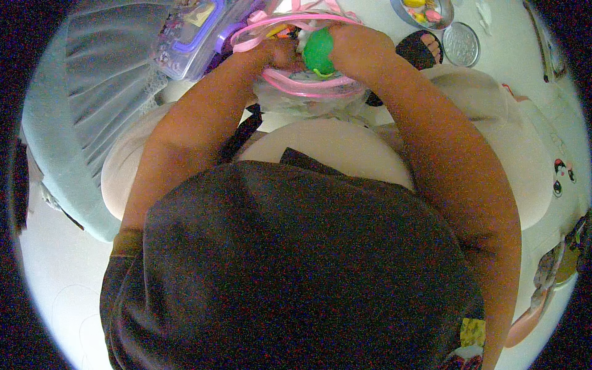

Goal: The person sits on the floor and organizes small toys. They open a white pouch, then place a green plastic toy into a pink mesh bag. They continue to add other small items, including a yellow toy and a clear plastic container, into the bag.

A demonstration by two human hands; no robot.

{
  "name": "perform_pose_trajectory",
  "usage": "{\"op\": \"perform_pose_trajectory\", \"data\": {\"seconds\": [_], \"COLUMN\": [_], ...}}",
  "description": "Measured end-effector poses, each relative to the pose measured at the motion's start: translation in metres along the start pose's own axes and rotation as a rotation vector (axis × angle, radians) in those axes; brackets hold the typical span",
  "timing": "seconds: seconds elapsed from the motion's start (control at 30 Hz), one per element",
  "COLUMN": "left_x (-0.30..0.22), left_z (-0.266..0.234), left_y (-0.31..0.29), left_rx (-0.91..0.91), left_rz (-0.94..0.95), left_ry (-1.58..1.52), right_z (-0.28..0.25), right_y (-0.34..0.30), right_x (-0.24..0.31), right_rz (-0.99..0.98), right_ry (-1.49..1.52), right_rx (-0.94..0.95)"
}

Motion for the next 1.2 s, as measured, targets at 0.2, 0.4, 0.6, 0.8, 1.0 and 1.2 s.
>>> {"op": "perform_pose_trajectory", "data": {"seconds": [0.2,0.4,0.6,0.8,1.0,1.2], "left_x": [0.001,-0.006,-0.026,-0.040,-0.039,-0.043], "left_z": [0.002,-0.005,-0.014,-0.016,-0.017,-0.018], "left_y": [-0.017,-0.024,-0.013,0.001,0.007,0.012], "left_rx": [0.010,-0.040,-0.131,-0.181,-0.209,-0.223], "left_rz": [0.033,0.062,0.128,0.141,0.122,0.120], "left_ry": [-0.055,-0.091,-0.030,0.081,0.156,0.256], "right_z": [-0.004,-0.004,-0.004,-0.001,0.008,-0.002], "right_y": [-0.004,-0.002,-0.006,-0.012,-0.015,-0.020], "right_x": [0.002,0.004,0.007,0.013,0.017,0.028], "right_rz": [0.002,-0.005,-0.031,-0.047,-0.165,-0.111], "right_ry": [0.003,0.003,-0.007,-0.096,-0.162,-0.152], "right_rx": [-0.001,0.038,0.003,-0.042,-0.097,-0.061]}}
Point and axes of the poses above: each hand's wrist, its own y-axis towards the middle knuckle, its own z-axis out of the palm, x = y × z, the point moved 1 cm from there along y, towards the middle knuckle, and after that the axes turned 1 degree about -z, right-handed, at the moved point
